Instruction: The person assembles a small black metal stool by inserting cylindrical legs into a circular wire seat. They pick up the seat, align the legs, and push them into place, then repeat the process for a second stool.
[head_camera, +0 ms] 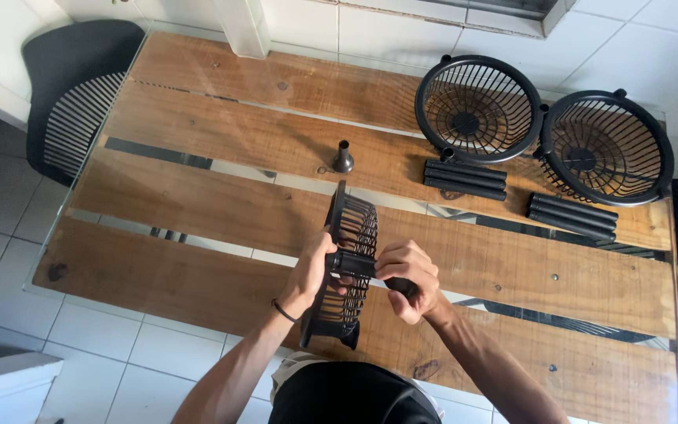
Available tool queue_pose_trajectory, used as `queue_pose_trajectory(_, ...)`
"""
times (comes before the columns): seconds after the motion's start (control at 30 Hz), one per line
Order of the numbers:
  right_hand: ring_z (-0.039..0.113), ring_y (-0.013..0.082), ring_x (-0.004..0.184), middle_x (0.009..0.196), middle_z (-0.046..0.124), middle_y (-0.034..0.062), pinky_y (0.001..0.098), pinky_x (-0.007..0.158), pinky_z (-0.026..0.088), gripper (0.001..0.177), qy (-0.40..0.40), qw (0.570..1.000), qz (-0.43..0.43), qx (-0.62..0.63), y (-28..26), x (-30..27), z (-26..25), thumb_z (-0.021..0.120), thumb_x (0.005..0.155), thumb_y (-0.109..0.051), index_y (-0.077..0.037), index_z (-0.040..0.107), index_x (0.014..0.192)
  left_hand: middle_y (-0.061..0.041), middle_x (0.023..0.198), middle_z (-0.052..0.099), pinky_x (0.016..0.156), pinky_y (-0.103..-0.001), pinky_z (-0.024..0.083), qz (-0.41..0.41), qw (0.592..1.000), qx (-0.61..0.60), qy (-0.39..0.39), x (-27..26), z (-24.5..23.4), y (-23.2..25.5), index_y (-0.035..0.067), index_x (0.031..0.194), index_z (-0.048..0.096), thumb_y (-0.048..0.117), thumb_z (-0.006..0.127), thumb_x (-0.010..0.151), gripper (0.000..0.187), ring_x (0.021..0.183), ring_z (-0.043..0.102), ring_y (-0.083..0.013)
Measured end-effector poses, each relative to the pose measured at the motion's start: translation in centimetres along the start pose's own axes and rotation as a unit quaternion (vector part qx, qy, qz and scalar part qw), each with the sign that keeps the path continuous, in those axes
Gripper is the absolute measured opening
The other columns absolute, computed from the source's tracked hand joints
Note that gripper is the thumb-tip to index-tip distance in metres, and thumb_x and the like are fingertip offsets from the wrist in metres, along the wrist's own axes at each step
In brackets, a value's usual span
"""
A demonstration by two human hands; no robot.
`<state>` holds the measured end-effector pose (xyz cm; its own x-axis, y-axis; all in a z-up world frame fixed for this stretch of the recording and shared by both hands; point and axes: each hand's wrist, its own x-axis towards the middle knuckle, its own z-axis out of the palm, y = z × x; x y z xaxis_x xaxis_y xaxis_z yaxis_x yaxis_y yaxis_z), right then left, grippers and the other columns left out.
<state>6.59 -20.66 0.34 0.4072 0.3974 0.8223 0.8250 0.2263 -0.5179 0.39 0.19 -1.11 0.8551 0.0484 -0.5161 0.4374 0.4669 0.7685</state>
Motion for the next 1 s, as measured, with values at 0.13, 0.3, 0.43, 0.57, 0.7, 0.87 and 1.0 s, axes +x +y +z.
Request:
queue_pose_trajectory(0.13,0.069,0.03,0.085,0.092,0.069,0.0151,0.0384,0.071,0.057,0.015,0.026,0.998,-0.056,0.022,2.3,-1.3,0.5,0.059,0.071,-0.011,-0.004,0.063,0.082,-0.012,0.089,0.068,0.054,-0.032,0.061,-0.033,0.999,-0.014,-0.004,0.6,0.3,0.2,0.002,0.102,0.057,0.035,0.046,0.096,0.035,0.068,0.071,-0.0191)
queue_pose_trajectory(0.3,0.069,0.0287,0.08,0.089,0.068,0.0149,0.0368,0.066,0.056,0.013,0.024,0.995,-0.091,0.037,3.2,-1.9,0.9,0.056,0.081,-0.014,-0.004,0.064,0.081,-0.009,0.086,0.075,0.049,-0.027,0.049,-0.081,0.994,-0.046,-0.053,1.7,0.2,3.1,0.005,0.103,0.071,0.022,0.053,0.085,0.031,0.065,0.066,-0.0163)
queue_pose_trajectory(0.43,0.068,0.0299,0.072,0.084,0.066,0.0178,0.0384,0.06,0.056,0.028,0.083,0.991,-0.077,0.068,3.3,-1.7,2.4,0.05,0.093,-0.02,0.003,0.063,0.083,-0.011,0.089,0.075,0.065,-0.032,0.061,-0.027,0.999,-0.026,-0.003,1.1,2.0,3.5,-0.001,0.101,0.069,0.014,0.055,0.086,0.025,0.074,0.073,-0.0187)
queue_pose_trajectory(0.57,0.064,0.0266,0.06,0.077,0.065,0.0194,0.037,0.054,0.054,0.034,0.146,0.983,-0.07,0.087,4.0,-2.2,3.6,0.048,0.097,-0.022,0.003,0.062,0.08,-0.013,0.09,0.073,0.068,-0.032,0.063,0.02,0.999,0.01,0.037,1.2,2.4,3.6,0.0,0.104,0.064,0.003,0.05,0.077,0.031,0.076,0.074,-0.0213)
queue_pose_trajectory(0.7,0.064,0.0273,0.063,0.078,0.064,0.0216,0.0383,0.057,0.052,0.032,0.147,0.985,-0.017,0.091,4.1,-2.3,3.7,0.046,0.094,-0.021,0.003,0.061,0.081,-0.014,0.089,0.072,0.068,-0.036,0.065,0.007,0.999,-0.022,0.042,2.2,2.3,3.7,-0.006,0.1,0.062,0.0,0.047,0.075,0.03,0.076,0.074,-0.0259)
queue_pose_trajectory(0.87,0.063,0.0275,0.068,0.081,0.065,0.0198,0.0394,0.063,0.051,0.025,0.146,0.985,0.083,0.04,2.6,-2.0,3.4,0.044,0.086,-0.019,0.001,0.058,0.081,-0.017,0.09,0.072,0.068,-0.035,0.065,0.021,0.999,-0.028,0.026,3.5,2.0,3.6,-0.007,0.099,0.061,-0.002,0.046,0.073,0.03,0.077,0.074,-0.0266)
queue_pose_trajectory(1.0,0.055,0.0264,0.068,0.083,0.062,0.02,0.0398,0.063,0.046,0.026,0.128,0.969,0.187,0.1,2.0,-1.5,2.7,0.042,0.086,-0.018,0.003,0.056,0.083,-0.019,0.091,0.073,0.067,-0.036,0.066,0.015,0.999,-0.013,0.042,4.1,1.8,3.9,-0.009,0.094,0.059,-0.003,0.045,0.072,0.027,0.077,0.076,-0.0289)
